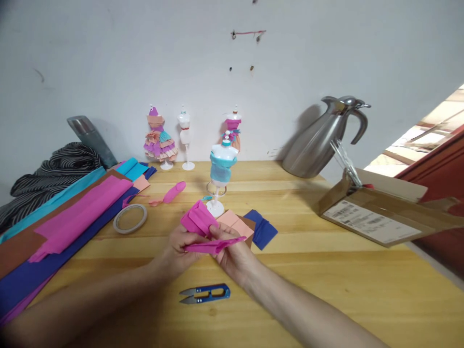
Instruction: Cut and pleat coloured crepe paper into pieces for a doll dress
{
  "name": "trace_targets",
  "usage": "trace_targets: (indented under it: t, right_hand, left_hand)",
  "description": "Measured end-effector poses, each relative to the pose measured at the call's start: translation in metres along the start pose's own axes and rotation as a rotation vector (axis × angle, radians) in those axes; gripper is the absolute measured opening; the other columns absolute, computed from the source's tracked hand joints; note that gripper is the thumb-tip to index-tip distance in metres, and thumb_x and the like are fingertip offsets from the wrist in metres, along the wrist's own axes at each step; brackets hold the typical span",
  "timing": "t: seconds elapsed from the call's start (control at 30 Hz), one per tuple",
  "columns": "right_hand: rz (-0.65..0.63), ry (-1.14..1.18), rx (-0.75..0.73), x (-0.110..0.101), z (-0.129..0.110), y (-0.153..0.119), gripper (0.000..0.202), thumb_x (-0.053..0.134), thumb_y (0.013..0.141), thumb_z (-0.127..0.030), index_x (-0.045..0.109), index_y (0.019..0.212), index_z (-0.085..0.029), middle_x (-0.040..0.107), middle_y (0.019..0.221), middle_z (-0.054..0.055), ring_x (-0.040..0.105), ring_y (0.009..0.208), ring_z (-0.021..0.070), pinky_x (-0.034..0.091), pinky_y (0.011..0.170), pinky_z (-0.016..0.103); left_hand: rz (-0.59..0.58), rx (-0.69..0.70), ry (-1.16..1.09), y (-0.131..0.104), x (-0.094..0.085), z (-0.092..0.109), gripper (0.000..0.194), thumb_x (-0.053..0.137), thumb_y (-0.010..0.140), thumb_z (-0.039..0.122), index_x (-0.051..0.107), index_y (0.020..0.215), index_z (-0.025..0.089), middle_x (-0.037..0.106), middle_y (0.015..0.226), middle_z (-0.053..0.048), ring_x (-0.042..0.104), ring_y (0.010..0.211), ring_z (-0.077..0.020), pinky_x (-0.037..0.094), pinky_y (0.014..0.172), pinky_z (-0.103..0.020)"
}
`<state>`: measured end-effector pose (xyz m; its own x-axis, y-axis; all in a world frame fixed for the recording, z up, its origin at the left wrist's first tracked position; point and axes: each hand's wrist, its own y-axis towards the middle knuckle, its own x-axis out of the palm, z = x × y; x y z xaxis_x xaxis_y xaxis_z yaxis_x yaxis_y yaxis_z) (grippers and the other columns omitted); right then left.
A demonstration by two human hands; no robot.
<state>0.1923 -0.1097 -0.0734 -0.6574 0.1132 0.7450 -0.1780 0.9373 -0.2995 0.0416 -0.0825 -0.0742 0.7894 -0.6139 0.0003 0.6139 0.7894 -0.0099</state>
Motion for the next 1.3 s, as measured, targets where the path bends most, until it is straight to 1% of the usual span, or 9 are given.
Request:
trace_targets:
  t: [0.23,0.43,0.57,0.67,0.83,0.93,1.07,1.17,1.3]
  right_hand:
    - [0.034,-0.033,0.025,-0.003,0.005,0.000,0.021,0.080,0.067,-0.021,0.070,0.085,-0.015,0.072,0.072,0.002,0.065,0.059,0.0120,0.051,0.055,0.021]
    - [0.032,-0.095,0.032,-0.006,0.008,0.001,0.020,0.081,0.058,-0.020,0.063,0.065,-0.016,0.059,0.051,-0.005,0.054,0.047,0.0061,0.043,0.044,0.015]
    - [-0.133,-0.499,0.161,-0.009,-0.020,0.002,0.023,0.075,0.063,-0.035,0.068,0.069,-0.014,0.067,0.060,0.004,0.061,0.054,0.0125,0.041,0.040,0.018]
    - [-0.232,-1.017,0.242,-0.013,-0.058,0.004,0.017,0.075,0.064,-0.027,0.070,0.074,-0.014,0.068,0.069,0.004,0.061,0.055,0.0119,0.036,0.040,0.017]
    - [-0.086,-1.152,-0.212,-0.015,-0.101,-0.003,0.027,0.067,0.075,-0.043,0.067,0.073,-0.016,0.062,0.060,0.001,0.052,0.051,0.0105,0.038,0.048,0.022]
    - [-0.239,-1.235,-0.209,-0.003,-0.104,-0.014,0.037,0.063,0.076,-0.049,0.071,0.091,-0.016,0.069,0.083,0.006,0.060,0.070,0.0167,0.044,0.060,0.026]
    - [-0.402,-1.370,-0.155,0.013,-0.088,-0.022,0.030,0.062,0.079,-0.043,0.070,0.087,-0.015,0.065,0.075,0.003,0.055,0.064,0.0134,0.041,0.056,0.024]
    - [-0.370,-1.441,-0.218,0.013,-0.072,-0.019,0.019,0.063,0.079,-0.033,0.066,0.071,-0.016,0.059,0.065,0.000,0.050,0.059,0.0111,0.037,0.052,0.022]
    - [-0.238,-1.370,-0.279,0.003,-0.070,-0.011,0.026,0.060,0.080,-0.033,0.057,0.059,-0.017,0.053,0.054,-0.002,0.047,0.051,0.0103,0.037,0.048,0.023]
  left_hand:
    - [0.006,0.167,0.192,-0.002,0.006,0.008,0.018,0.059,0.079,0.032,0.072,0.080,0.019,0.070,0.081,-0.005,0.062,0.079,-0.0215,0.047,0.074,-0.033]
    - [0.007,0.049,0.082,-0.002,0.003,0.010,0.027,0.059,0.078,0.041,0.061,0.067,0.016,0.068,0.069,-0.007,0.063,0.066,-0.0196,0.048,0.063,-0.031]
    - [0.059,0.065,0.210,0.000,-0.006,0.013,0.030,0.055,0.080,0.040,0.055,0.061,0.016,0.062,0.061,-0.004,0.057,0.057,-0.0156,0.044,0.056,-0.028]
    - [0.071,0.138,0.455,0.001,-0.012,0.014,0.029,0.054,0.080,0.035,0.053,0.057,0.018,0.055,0.056,-0.001,0.047,0.053,-0.0124,0.035,0.051,-0.026]
    - [-0.203,0.265,0.710,0.001,-0.014,0.015,0.021,0.054,0.078,0.023,0.055,0.058,0.017,0.046,0.054,0.001,0.039,0.052,-0.0109,0.027,0.050,-0.026]
    - [-0.310,0.249,0.743,0.000,-0.010,0.020,0.021,0.054,0.077,0.019,0.053,0.056,0.018,0.042,0.052,0.002,0.035,0.049,-0.0099,0.024,0.048,-0.026]
    - [-0.374,0.215,0.714,0.000,-0.005,0.028,0.026,0.053,0.079,0.020,0.049,0.053,0.019,0.040,0.053,0.002,0.035,0.049,-0.0102,0.024,0.048,-0.026]
    - [-0.399,0.174,0.679,0.000,-0.006,0.028,0.025,0.054,0.076,0.018,0.045,0.053,0.017,0.038,0.053,0.004,0.034,0.051,-0.0087,0.024,0.048,-0.025]
    - [-0.375,-0.075,0.482,0.004,-0.012,0.022,0.032,0.060,0.072,0.029,0.039,0.050,0.017,0.029,0.050,0.006,0.027,0.047,-0.0062,0.018,0.045,-0.023]
